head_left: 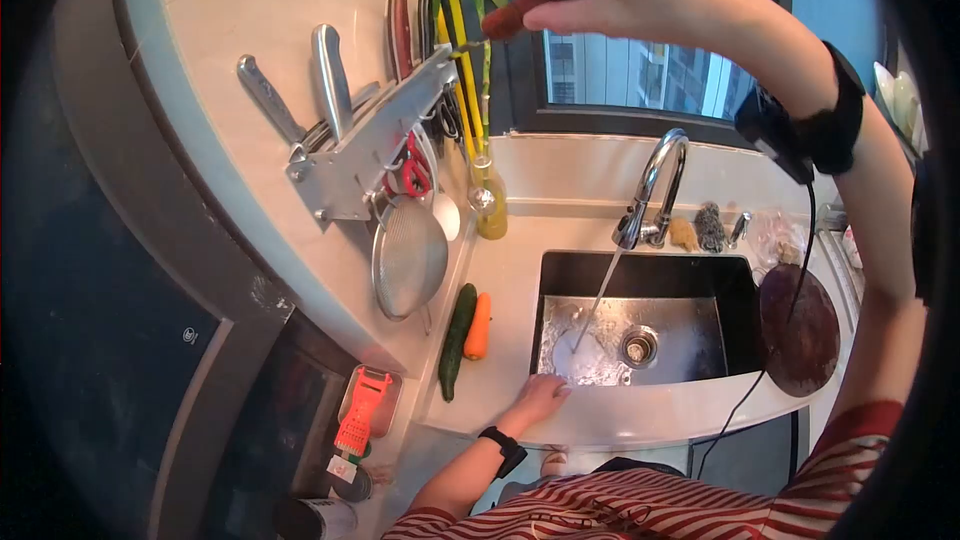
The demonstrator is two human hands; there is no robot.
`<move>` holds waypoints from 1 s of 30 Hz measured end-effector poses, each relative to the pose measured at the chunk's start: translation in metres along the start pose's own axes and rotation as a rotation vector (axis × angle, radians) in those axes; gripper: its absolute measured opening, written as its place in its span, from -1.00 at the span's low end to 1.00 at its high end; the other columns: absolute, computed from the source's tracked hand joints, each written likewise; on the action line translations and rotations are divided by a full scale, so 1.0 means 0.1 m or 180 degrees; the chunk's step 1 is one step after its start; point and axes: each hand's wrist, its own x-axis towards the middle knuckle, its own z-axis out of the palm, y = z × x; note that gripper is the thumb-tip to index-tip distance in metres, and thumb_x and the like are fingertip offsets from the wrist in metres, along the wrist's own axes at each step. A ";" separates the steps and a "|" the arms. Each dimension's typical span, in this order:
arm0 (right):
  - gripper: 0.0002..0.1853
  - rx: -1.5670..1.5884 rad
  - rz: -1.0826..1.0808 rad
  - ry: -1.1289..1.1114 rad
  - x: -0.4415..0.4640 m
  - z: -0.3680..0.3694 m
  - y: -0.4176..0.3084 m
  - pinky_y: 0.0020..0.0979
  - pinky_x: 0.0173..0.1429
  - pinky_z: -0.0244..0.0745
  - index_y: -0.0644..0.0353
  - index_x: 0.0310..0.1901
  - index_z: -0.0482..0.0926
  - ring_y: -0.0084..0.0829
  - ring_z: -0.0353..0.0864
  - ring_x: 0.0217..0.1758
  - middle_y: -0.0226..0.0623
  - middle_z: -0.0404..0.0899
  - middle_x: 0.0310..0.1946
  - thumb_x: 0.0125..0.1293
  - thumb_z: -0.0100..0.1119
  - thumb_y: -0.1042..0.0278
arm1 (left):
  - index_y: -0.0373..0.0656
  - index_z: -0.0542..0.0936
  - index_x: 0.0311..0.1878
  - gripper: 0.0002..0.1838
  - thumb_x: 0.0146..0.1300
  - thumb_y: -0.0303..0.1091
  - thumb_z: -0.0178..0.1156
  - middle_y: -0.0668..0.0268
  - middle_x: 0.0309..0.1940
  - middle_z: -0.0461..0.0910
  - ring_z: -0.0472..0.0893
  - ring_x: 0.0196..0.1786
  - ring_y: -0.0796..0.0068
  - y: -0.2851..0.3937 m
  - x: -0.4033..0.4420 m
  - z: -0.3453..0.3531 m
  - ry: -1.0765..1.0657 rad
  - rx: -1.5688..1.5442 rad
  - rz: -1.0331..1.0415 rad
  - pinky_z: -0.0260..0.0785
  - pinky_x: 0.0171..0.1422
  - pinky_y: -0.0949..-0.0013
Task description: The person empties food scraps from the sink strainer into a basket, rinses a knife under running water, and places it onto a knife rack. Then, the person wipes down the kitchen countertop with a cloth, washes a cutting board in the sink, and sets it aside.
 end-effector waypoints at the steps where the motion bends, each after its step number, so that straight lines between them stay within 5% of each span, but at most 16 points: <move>1: -0.82 -0.0099 -0.0045 0.0035 0.06 0.01 -0.01 -0.43 -0.45 0.40 0.34 -0.42 0.59 -0.30 0.53 -0.55 -0.13 0.54 -0.57 -0.02 0.22 0.39 | -0.18 0.55 -0.34 -0.77 0.08 -0.20 0.10 0.11 -0.38 0.54 0.50 -0.22 0.10 0.02 -0.02 0.01 0.0135 0.0066 0.0010 0.27 -0.06 0.12; 16: -0.84 -0.1443 -0.0521 -0.0724 0.83 -0.12 -0.25 -0.32 -0.46 0.39 0.20 -0.48 0.59 -0.26 0.55 -0.51 -0.21 0.53 -0.60 -0.14 0.20 0.33 | -0.17 0.51 -0.39 -0.81 0.08 -0.24 0.08 0.20 -0.35 0.53 0.48 -0.16 0.23 0.03 -0.09 0.04 0.0420 0.0170 0.0100 0.22 0.00 0.20; 21: -0.91 -0.3102 -0.1607 0.0244 1.16 0.05 -0.11 -0.31 -0.16 0.26 0.09 -0.63 0.54 -0.36 0.49 -0.33 -0.39 0.50 -0.59 -0.14 0.13 0.30 | -0.17 0.52 -0.42 -0.82 0.07 -0.25 0.08 0.20 -0.38 0.53 0.48 -0.17 0.24 0.03 -0.11 0.01 0.0539 0.0126 0.0270 0.22 0.00 0.21; 22: -0.95 -0.2734 -0.1040 0.0093 1.26 0.12 -0.09 -0.33 -0.02 0.14 0.06 -0.59 0.54 -0.40 0.43 -0.19 -0.45 0.49 -0.49 -0.14 0.14 0.33 | -0.17 0.52 -0.44 -0.81 0.07 -0.25 0.08 0.21 -0.39 0.53 0.49 -0.19 0.24 0.03 -0.11 0.01 0.0552 0.0137 0.0309 0.23 -0.01 0.21; 25: -0.91 -0.2607 -0.1603 0.0832 1.44 0.27 -0.05 -0.28 0.00 0.15 0.08 -0.51 0.53 -0.38 0.39 -0.11 -0.43 0.48 -0.41 -0.17 0.15 0.39 | -0.17 0.52 -0.45 -0.80 0.07 -0.23 0.08 0.21 -0.41 0.53 0.49 -0.21 0.25 0.02 -0.11 0.01 0.0593 0.0246 0.0338 0.23 -0.02 0.23; 30: -0.88 -0.2238 -0.1774 0.0681 1.74 0.48 0.04 -0.23 0.08 0.16 0.07 -0.46 0.53 -0.33 0.35 -0.01 -0.41 0.47 -0.32 -0.14 0.15 0.41 | -0.16 0.53 -0.45 -0.79 0.08 -0.22 0.08 0.21 -0.42 0.53 0.49 -0.22 0.25 0.02 -0.11 0.01 0.0602 0.0180 0.0315 0.24 -0.04 0.25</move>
